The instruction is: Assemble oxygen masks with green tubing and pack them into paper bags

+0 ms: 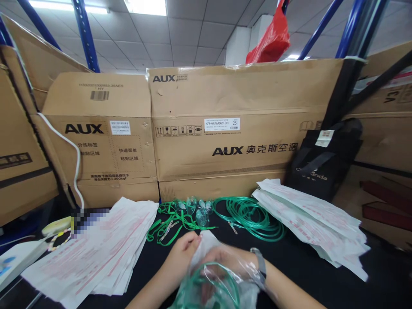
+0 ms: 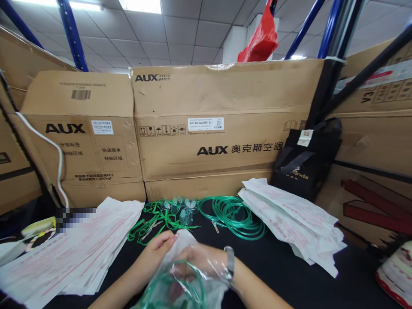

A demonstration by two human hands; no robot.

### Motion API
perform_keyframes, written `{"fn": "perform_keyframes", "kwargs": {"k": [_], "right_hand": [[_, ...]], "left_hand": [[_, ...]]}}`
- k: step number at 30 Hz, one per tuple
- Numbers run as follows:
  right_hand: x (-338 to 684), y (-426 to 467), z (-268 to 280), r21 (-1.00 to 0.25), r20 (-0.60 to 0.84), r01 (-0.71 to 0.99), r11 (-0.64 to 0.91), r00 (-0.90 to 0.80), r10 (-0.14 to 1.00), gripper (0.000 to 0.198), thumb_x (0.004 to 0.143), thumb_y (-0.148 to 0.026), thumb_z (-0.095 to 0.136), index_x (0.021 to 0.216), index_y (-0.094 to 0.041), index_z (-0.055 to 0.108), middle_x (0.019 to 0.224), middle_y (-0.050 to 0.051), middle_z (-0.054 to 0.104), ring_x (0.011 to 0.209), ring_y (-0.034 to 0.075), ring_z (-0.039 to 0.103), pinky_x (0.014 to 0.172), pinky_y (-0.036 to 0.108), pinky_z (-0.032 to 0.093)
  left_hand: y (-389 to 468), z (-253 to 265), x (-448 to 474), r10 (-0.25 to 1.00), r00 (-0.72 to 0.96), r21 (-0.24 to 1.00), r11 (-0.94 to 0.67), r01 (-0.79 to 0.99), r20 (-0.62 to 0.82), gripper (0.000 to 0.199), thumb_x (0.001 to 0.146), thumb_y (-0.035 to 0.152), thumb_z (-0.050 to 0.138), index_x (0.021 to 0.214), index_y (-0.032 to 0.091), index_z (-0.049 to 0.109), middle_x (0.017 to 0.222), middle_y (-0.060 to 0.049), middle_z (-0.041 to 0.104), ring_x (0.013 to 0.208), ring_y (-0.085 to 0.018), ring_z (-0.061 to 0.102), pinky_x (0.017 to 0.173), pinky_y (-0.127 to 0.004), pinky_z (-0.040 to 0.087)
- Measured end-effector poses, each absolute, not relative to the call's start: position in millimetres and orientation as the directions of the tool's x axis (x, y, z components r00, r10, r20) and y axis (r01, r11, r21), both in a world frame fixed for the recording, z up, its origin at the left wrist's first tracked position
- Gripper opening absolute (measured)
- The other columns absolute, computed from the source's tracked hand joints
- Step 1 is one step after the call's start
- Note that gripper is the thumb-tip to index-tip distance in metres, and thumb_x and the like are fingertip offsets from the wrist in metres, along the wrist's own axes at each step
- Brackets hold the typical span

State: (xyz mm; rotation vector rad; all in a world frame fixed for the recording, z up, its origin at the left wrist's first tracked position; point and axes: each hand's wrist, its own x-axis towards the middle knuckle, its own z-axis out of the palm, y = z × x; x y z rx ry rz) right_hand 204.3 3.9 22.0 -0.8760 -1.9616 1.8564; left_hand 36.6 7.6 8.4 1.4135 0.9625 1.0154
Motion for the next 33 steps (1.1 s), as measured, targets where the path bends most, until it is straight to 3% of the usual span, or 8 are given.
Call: {"fn": "perform_keyframes", "kwargs": {"k": [3, 6, 12, 18, 21, 27, 30, 33], "right_hand": [[216.8, 20.6, 30.7, -0.990, -0.132, 0.029, -0.141, -0.573, 0.809, 0.032, 0.077, -0.038, 0.053, 0.084, -0.009, 0.064, 0.074, 0.005, 0.063, 0.066, 0.012, 0.058, 0.069, 0.027, 0.045], [226.2, 27.7, 37.8, -0.956, -0.051, -0.258, -0.139, -0.323, 0.945, 0.033, 0.078, -0.041, 0.051, 0.096, -0.014, 0.061, 0.094, 0.007, 0.063, 0.086, 0.013, 0.057, 0.078, 0.025, 0.042], [202.9, 2.5, 39.7, -0.918, -0.035, -0.313, -0.242, -0.545, 0.838, 0.040, 0.067, -0.033, 0.066, 0.103, -0.018, 0.057, 0.096, 0.007, 0.063, 0.086, 0.018, 0.059, 0.081, 0.035, 0.043], [183.8, -3.4, 27.7, -0.918, -0.021, -0.353, -0.181, -0.413, 0.911, 0.047, 0.064, -0.030, 0.069, 0.105, -0.011, 0.057, 0.092, 0.009, 0.065, 0.086, 0.022, 0.060, 0.086, 0.039, 0.041], [189.8, 3.7, 21.8, -0.961, -0.045, -0.240, -0.133, -0.339, 0.940, 0.048, 0.067, -0.043, 0.063, 0.102, -0.010, 0.059, 0.084, 0.008, 0.066, 0.077, 0.020, 0.061, 0.075, 0.035, 0.047], [207.7, 7.3, 38.7, -0.959, -0.081, 0.285, -0.001, -0.269, 0.960, 0.045, 0.064, -0.048, 0.061, 0.093, -0.014, 0.061, 0.066, 0.002, 0.062, 0.049, 0.015, 0.054, 0.041, 0.025, 0.042], [232.0, 1.0, 71.0, -0.824, 0.225, 0.515, 0.237, -0.087, 0.970, 0.032, 0.071, -0.043, 0.053, 0.067, -0.013, 0.063, 0.065, 0.005, 0.061, 0.060, 0.019, 0.055, 0.055, 0.029, 0.044], [263.0, -13.9, 116.5, -0.478, 0.644, 0.828, 0.293, 0.104, 0.758, 0.028, 0.077, -0.032, 0.044, 0.066, -0.015, 0.062, 0.076, 0.008, 0.059, 0.070, 0.019, 0.052, 0.061, 0.029, 0.041]], "left_hand": [[17.4, 11.1, 20.8, 0.976, 0.214, 0.998, -0.014, -0.059, 0.026, 0.031, 0.065, 0.047, 0.056, 0.060, 0.017, 0.049, 0.053, 0.007, 0.040, 0.050, -0.010, 0.036, 0.048, -0.020, 0.028], [25.6, 13.4, 3.8, 0.998, 0.065, 0.990, -0.016, -0.138, 0.025, 0.029, 0.065, 0.046, 0.056, 0.063, 0.018, 0.048, 0.054, 0.008, 0.043, 0.051, -0.010, 0.040, 0.049, -0.020, 0.031], [22.7, 22.8, -0.3, 0.994, -0.106, 0.974, -0.062, -0.217, 0.039, 0.025, 0.068, 0.043, 0.057, 0.066, 0.019, 0.049, 0.055, 0.008, 0.048, 0.056, -0.012, 0.048, 0.054, -0.020, 0.037], [5.3, 32.6, 17.2, 0.990, 0.134, 0.949, 0.084, -0.303, -0.045, 0.037, 0.063, 0.039, 0.065, 0.092, 0.019, 0.054, 0.079, -0.001, 0.064, 0.072, -0.018, 0.060, 0.065, -0.028, 0.046], [5.2, 31.2, 15.2, 0.965, 0.253, 0.942, 0.141, -0.305, -0.062, 0.050, 0.055, 0.030, 0.073, 0.099, 0.017, 0.055, 0.088, -0.006, 0.067, 0.076, -0.022, 0.062, 0.070, -0.032, 0.047], [13.3, 23.1, 9.6, 0.960, 0.252, 0.938, 0.192, -0.288, -0.119, 0.043, 0.060, 0.037, 0.069, 0.094, 0.011, 0.061, 0.083, -0.010, 0.070, 0.073, -0.023, 0.064, 0.065, -0.031, 0.050], [13.8, 24.9, 9.3, 0.959, 0.219, 0.902, 0.249, -0.353, -0.180, 0.040, 0.071, 0.044, 0.056, 0.097, 0.014, 0.061, 0.106, -0.013, 0.063, 0.095, -0.027, 0.059, 0.067, -0.034, 0.052], [12.0, 27.0, 10.8, 0.983, 0.132, 0.906, 0.170, -0.386, -0.128, 0.032, 0.072, 0.037, 0.057, 0.094, 0.015, 0.063, 0.127, -0.012, 0.046, 0.114, -0.030, 0.044, 0.069, -0.039, 0.054]]}}
